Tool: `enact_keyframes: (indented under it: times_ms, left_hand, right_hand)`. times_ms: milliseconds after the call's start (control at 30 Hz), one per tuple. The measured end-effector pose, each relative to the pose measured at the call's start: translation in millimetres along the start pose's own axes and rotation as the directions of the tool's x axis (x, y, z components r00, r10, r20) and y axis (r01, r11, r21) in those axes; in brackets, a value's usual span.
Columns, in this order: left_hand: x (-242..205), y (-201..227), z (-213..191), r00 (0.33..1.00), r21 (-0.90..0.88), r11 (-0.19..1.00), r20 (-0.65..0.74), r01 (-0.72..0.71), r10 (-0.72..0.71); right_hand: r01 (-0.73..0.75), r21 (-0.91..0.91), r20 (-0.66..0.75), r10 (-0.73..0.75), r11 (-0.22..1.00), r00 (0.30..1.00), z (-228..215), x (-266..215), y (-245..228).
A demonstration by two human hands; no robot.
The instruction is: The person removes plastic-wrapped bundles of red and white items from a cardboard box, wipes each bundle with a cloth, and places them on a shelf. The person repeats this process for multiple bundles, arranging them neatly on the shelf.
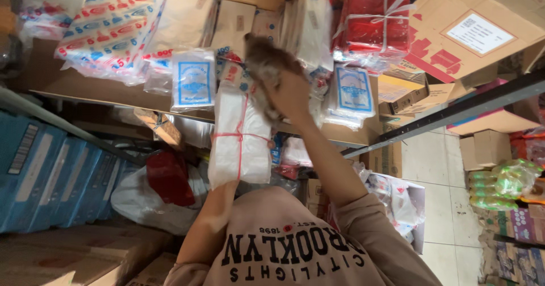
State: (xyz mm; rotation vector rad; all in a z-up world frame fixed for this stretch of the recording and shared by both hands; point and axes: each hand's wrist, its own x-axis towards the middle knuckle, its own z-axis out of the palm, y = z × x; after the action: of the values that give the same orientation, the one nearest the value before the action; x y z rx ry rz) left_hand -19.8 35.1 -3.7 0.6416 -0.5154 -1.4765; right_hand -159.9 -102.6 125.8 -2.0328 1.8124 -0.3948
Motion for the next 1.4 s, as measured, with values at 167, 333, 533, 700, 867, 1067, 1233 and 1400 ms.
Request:
enact_keyframes:
  times_ms: [167, 333, 533, 700, 867, 1067, 1233, 1400]
  left_hand:
    - [-4.0, 1.1, -3.0, 1.0, 0.01, 1.0, -0.002, -0.013, 0.013]
    - [-11.6, 2.6, -12.0, 0.998, -0.005, 1.0, -0.065, -0.015, 0.015]
    - [-7.1, 6.6, -16.3, 1.0, 0.003, 1.0, -0.027, 0.007, -0.007]
    - [6.0, 12.1, -13.7, 1.0, 0.004, 1.0, 0.022, 0.017, -0.017]
    - [9.9, 11.1, -15.8, 1.0, 0.008, 1.0, -0.012, 0.015, -0.015]
    - [13.3, 7.9, -16.2, 0.997, 0.019, 1.0, -0.077, -0.009, 0.01]
    - [10.3, 14.3, -10.4, 1.0, 0.07, 0.998, -0.022, 0.005, -0.003]
    - [8.8, 25.6, -3.0, 0.996, 0.169, 0.986, 0.093, -0.009, -0.007]
  right_hand:
    - [0.553, 0.007, -0.552, -0.458, 0.833, 0.697, -0.3, -13.3, 4.3]
    - [0.653, -0.172, -0.154, -0.675, 0.738, 0.722, 33.4, -86.4, -43.1]
    - [0.789, -0.127, -0.333, -0.775, 0.601, 0.537, 43.1, -130.2, -38.7]
    - [0.843, -0.176, -0.267, -0.849, 0.508, 0.456, 53.1, -149.7, -31.6]
    - [0.762, -0.183, -0.276, -0.777, 0.621, 0.566, 47.1, -123.3, -32.5]
    - [0.675, -0.162, -0.419, -0.669, 0.72, 0.613, 35.2, -69.4, -29.3]
    - [0.407, -0.113, -0.343, -0.42, 0.906, 0.84, 44.3, -19.6, -7.6]
    - [0.366, 0.167, -0.334, -0.296, 0.916, 0.895, 48.1, 27.5, 10.9]
